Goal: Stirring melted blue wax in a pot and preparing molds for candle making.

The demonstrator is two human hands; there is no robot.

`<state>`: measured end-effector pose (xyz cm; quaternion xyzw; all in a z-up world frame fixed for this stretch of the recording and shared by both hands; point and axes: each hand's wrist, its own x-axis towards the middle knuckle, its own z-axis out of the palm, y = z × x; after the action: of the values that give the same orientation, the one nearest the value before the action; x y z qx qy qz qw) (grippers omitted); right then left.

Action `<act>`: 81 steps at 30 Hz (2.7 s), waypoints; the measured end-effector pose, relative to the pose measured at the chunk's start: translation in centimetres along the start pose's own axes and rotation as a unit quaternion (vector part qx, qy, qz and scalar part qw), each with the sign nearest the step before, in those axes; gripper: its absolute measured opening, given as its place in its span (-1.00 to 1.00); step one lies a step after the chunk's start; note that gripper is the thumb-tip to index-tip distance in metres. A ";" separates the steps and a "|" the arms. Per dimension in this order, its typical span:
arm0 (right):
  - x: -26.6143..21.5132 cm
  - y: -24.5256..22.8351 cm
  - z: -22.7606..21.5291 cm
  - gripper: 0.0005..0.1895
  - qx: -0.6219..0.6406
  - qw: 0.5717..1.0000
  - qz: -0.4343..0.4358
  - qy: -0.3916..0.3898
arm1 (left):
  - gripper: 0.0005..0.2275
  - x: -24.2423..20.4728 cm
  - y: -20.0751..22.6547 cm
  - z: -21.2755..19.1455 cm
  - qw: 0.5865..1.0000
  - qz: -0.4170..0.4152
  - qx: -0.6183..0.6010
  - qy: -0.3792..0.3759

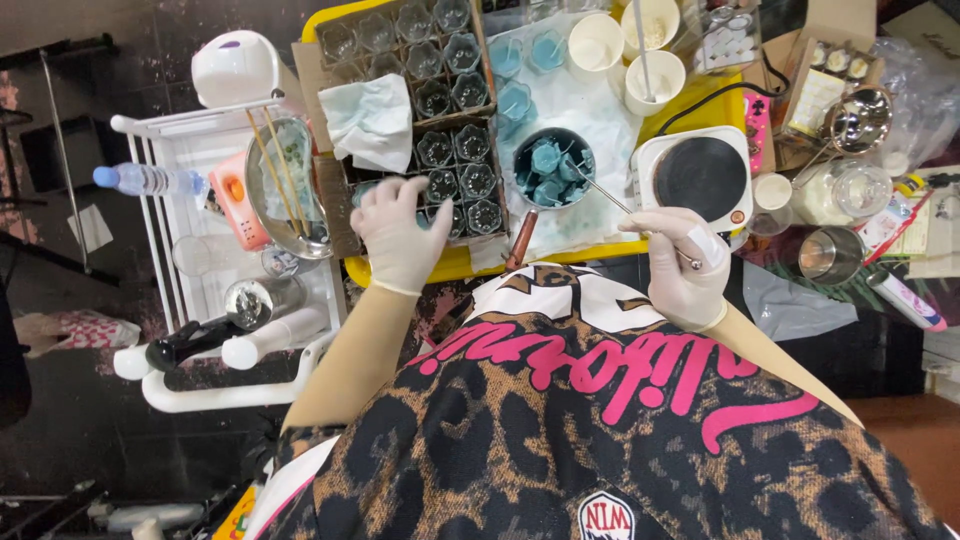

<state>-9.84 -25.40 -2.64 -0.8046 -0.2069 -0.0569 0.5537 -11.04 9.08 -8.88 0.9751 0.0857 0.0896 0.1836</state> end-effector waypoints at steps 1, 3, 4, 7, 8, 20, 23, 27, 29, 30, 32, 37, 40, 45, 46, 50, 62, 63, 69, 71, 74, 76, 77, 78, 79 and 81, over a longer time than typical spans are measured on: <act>-0.3 0.2 -0.2 -0.83 -0.003 1.000 0.001 0.005 | -0.61 1.3 0.7 -0.2 1.000 0.005 -0.002 -0.001; -0.8 0.6 -0.6 -0.80 -0.015 1.000 0.010 0.009 | -0.57 3.9 2.2 -0.5 0.998 0.055 0.001 0.026; -0.9 0.8 -0.6 -0.80 -0.018 1.000 0.011 0.015 | -0.57 5.4 2.9 0.1 0.998 0.061 -0.001 0.025; -1.3 1.0 -0.2 -0.78 -0.040 0.999 -0.015 -0.004 | -0.57 9.2 5.4 2.1 0.991 0.131 -0.002 0.016; -1.3 0.9 0.1 -0.78 -0.045 0.998 -0.039 -0.019 | -0.56 10.4 6.4 2.9 0.991 0.125 0.043 -0.033; -2.7 0.6 1.3 -0.76 -0.052 0.998 -0.019 0.024 | -0.52 15.3 7.7 8.9 0.961 0.147 0.196 -0.131; -3.1 0.4 1.1 -0.76 -0.026 0.999 -0.002 0.044 | -0.51 15.3 7.7 8.2 0.963 0.149 0.183 -0.131; -4.2 1.0 0.3 -0.75 0.031 0.996 0.022 0.080 | -0.51 14.8 8.0 6.1 0.980 0.149 0.116 -0.058; -4.2 0.9 -0.5 -0.76 0.021 0.996 0.009 0.084 | -0.54 14.2 9.2 4.2 0.980 0.189 0.064 -0.023; -4.3 0.9 -0.9 -0.77 0.013 0.996 -0.003 0.088 | -0.57 13.9 9.8 3.3 0.974 0.227 0.012 0.012; -5.0 0.8 -2.6 -0.76 0.004 0.995 -0.028 0.094 | -0.59 13.9 12.3 2.0 0.962 0.271 -0.032 -0.022; -5.4 0.8 -5.8 -0.78 0.094 0.935 -0.181 0.289 | -0.61 13.4 18.3 4.1 0.897 0.409 -0.118 -0.118; -7.2 1.5 -8.4 -0.86 0.079 0.899 -0.179 0.391 | -0.56 11.8 21.6 7.4 0.882 0.442 -0.123 -0.112; -8.3 2.5 -10.7 -0.75 0.173 0.850 -0.050 0.495 | -0.59 8.9 25.3 11.1 0.905 0.387 -0.137 -0.113; -8.6 3.0 -10.9 -0.75 0.172 0.849 -0.051 0.496 | -0.59 8.7 25.7 11.3 0.904 0.388 -0.137 -0.112; -9.8 4.8 -11.4 -0.75 0.282 0.827 -0.001 0.486 | -0.59 8.0 26.2 12.3 0.916 0.368 -0.102 -0.126; -8.7 5.3 -11.7 -0.76 0.323 0.841 0.034 0.434 | -0.43 9.1 20.9 10.7 0.955 0.280 -0.030 -0.091; -8.7 5.5 -11.8 -0.76 0.337 0.832 0.037 0.440 | -0.51 9.6 19.4 11.2 0.969 0.231 0.006 -0.082; -7.8 5.6 -11.1 -0.76 0.312 0.862 0.031 0.399 | -0.51 15.6 11.8 10.2 0.993 0.058 0.101 -0.033; -7.6 5.5 -10.9 -0.77 0.308 0.866 0.031 0.394 | -0.48 17.1 11.9 10.5 0.989 0.045 0.130 -0.057; -7.5 5.2 -10.9 -0.77 0.309 0.868 0.032 0.388 | -0.42 18.9 12.2 12.2 0.978 0.029 0.178 -0.101; -7.4 5.0 -10.9 -0.78 0.314 0.867 0.033 0.386 | -0.40 19.6 12.6 13.2 0.973 0.026 0.197 -0.120; -7.6 4.9 -11.0 -0.78 0.309 0.868 0.037 0.386 | -0.40 19.7 12.8 13.5 0.974 0.025 0.197 -0.112; -7.7 4.7 -11.0 -0.79 0.305 0.870 0.042 0.385 | -0.40 19.7 12.9 13.8 0.975 0.023 0.197 -0.104; -7.8 4.7 -11.0 -0.79 0.302 0.870 0.042 0.388 | -0.40 19.7 13.1 13.8 0.975 0.026 0.195 -0.105; -8.0 4.6 -11.1 -0.80 0.310 0.866 0.043 0.389 | -0.41 19.9 13.4 13.8 0.976 0.011 0.187 -0.107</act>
<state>-13.77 -39.13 -4.94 -0.5121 0.0533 -0.2740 0.8123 12.86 -3.97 -13.72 0.9971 0.0700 -0.0309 0.0052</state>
